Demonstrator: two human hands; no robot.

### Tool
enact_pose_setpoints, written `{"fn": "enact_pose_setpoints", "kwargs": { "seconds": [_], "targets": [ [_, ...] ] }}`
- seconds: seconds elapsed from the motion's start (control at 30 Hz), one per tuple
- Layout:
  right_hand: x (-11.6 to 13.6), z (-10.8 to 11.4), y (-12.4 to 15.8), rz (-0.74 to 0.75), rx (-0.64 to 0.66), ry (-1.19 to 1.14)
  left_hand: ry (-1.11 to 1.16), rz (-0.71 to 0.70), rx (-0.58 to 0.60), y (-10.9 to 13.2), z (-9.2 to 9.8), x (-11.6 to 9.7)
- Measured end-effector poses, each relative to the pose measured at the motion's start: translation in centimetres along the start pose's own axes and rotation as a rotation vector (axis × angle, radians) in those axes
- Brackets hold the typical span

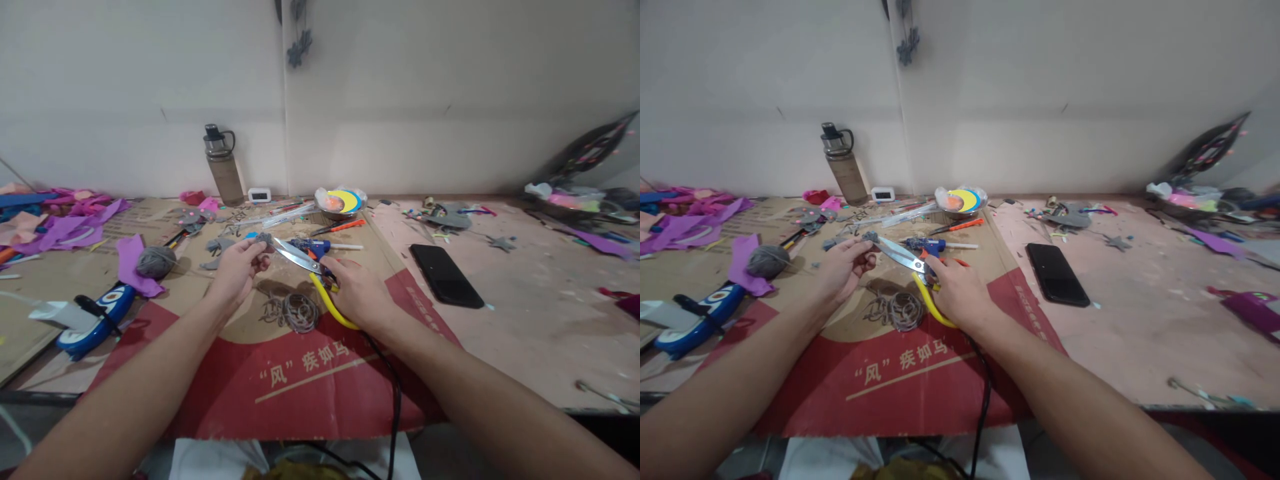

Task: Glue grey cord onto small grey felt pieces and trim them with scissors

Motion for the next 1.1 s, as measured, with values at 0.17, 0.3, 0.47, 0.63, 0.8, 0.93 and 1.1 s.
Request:
{"fn": "enact_pose_setpoints", "kwargs": {
  "seconds": [0.17,0.3,0.47,0.63,0.8,0.93,1.1],
  "targets": [
    [0.0,0.5,-0.3,-0.002,-0.041,0.085,-0.020,-0.029,-0.001,0.2,0.0,-0.2],
    [-0.2,0.4,-0.5,0.005,-0.045,0.079,-0.040,-0.062,-0.005,0.1,0.1,-0.1],
    [-0.4,0.1,-0.5,-0.030,-0.053,-0.013,-0.024,-0.082,0.003,-0.2,0.3,0.0],
    [-0.2,-0.2,-0.4,-0.002,-0.040,-0.100,-0.056,-0.088,0.030,-0.2,0.1,0.0],
    [-0.5,-0.7,-0.3,-0.034,-0.060,-0.191,-0.086,-0.115,0.062,0.4,-0.2,-0.3],
    [-1.0,-0.9,-0.5,-0.058,-0.044,-0.325,-0.085,-0.088,0.070,0.7,-0.3,-0.4],
    [-1.1,-0.4,-0.5,-0.092,-0.024,-0.333,-0.062,-0.044,0.074,0.5,-0.3,-0.2]
  ]
}}
Point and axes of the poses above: each hand's wrist, its own y-axis away from the middle knuckle, its own z-axis out of the back of the hand, x = y × z, the point moved 2 cm from there along -y, towards the middle knuckle, and after that the axes turned 13 degrees about -x, right-handed, at the moved point
